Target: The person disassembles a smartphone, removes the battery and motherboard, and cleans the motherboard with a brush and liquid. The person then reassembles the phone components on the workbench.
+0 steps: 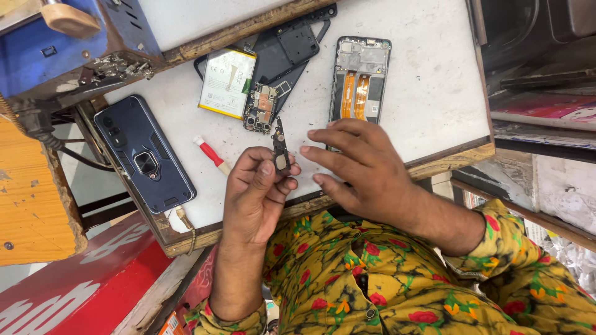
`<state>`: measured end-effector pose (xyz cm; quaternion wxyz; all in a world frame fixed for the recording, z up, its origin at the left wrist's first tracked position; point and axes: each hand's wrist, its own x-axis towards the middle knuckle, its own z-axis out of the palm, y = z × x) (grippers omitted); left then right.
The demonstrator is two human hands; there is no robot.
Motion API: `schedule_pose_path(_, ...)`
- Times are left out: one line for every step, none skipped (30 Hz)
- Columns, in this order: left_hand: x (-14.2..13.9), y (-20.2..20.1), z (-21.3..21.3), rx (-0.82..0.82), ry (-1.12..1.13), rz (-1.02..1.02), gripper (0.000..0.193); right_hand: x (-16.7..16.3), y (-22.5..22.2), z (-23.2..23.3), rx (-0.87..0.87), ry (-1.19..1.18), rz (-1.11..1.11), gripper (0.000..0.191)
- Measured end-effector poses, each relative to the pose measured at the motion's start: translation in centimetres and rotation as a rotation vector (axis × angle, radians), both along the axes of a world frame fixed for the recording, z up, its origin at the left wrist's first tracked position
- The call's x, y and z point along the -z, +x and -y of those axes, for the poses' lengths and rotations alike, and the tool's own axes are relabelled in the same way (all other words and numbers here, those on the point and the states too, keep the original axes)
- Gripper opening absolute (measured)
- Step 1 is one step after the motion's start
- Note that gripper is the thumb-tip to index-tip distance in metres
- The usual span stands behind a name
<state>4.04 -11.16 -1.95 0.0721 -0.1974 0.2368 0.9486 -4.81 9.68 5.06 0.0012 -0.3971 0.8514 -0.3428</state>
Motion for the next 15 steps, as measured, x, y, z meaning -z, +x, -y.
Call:
schedule_pose_path(0.0,0.1,-0.1,-0.005,0.017,0.000,0.021,0.0,0.0,0.4,-0.010,-0.001,-0.002,0.051)
schedule_pose_path(0.1,0.1,-0.2,-0.004,0.028,-0.004,0.021,0.1,0.0,0.7,-0.022,0.000,-0.004,0.052)
schedule_pose_path(0.1,0.1,-0.2,-0.004,0.038,-0.009,0.020,0.1,0.0,0.9,-0.022,0.000,0.005,0.052)
schedule_pose_path(0.0,0.1,-0.3,-0.006,0.048,-0.013,0.019,0.2,0.1,1.0,-0.023,0.001,0.015,0.052)
schedule_pose_path(-0.1,0.0,-0.3,-0.004,0.023,-0.013,0.019,0.3,0.1,1.0,-0.024,0.002,0.025,0.052)
schedule_pose_path(-0.3,-0.1,-0.4,-0.002,-0.003,-0.014,0.018,0.5,0.2,1.0,-0.007,-0.002,0.027,0.052)
schedule_pose_path(-0.5,-0.2,-0.5,0.002,-0.028,-0.014,0.018,0.6,0.1,0.7,0.013,-0.007,0.029,0.051)
schedule_pose_path(-0.9,-0.3,-0.7,0.022,-0.225,-0.042,0.018,0.7,0.1,0.3,0.035,-0.010,0.031,0.050)
schedule_pose_path(-1.4,-0.4,-0.9,0.043,-0.421,-0.071,0.019,0.7,0.0,-0.3,0.066,-0.030,0.043,0.048)
schedule_pose_path(-1.9,-0.6,-1.2,0.065,-0.616,-0.103,0.019,0.8,-0.2,-1.0,0.098,-0.049,0.051,0.046)
schedule_pose_path(-2.4,-0.8,-1.3,0.087,-0.921,-0.199,0.020,0.8,-0.5,-1.7,0.131,-0.065,0.058,0.043)
schedule_pose_path(-3.0,-1.0,-1.5,0.107,-1.222,-0.297,0.021,0.7,-0.6,-2.6,0.183,-0.041,0.049,0.041)
schedule_pose_path(-3.5,-1.3,-1.8,0.127,-1.522,-0.395,0.022,0.6,-0.6,-3.6,0.235,-0.017,0.041,0.039)
schedule_pose_path(-3.8,-1.8,-2.2,0.134,-1.574,-0.490,0.022,0.5,-0.6,-4.4,0.287,0.007,0.033,0.038)
schedule_pose_path(-4.0,-2.4,-2.6,0.139,-1.628,-0.587,0.023,0.4,-0.7,-5.2,0.307,0.024,0.023,0.035)
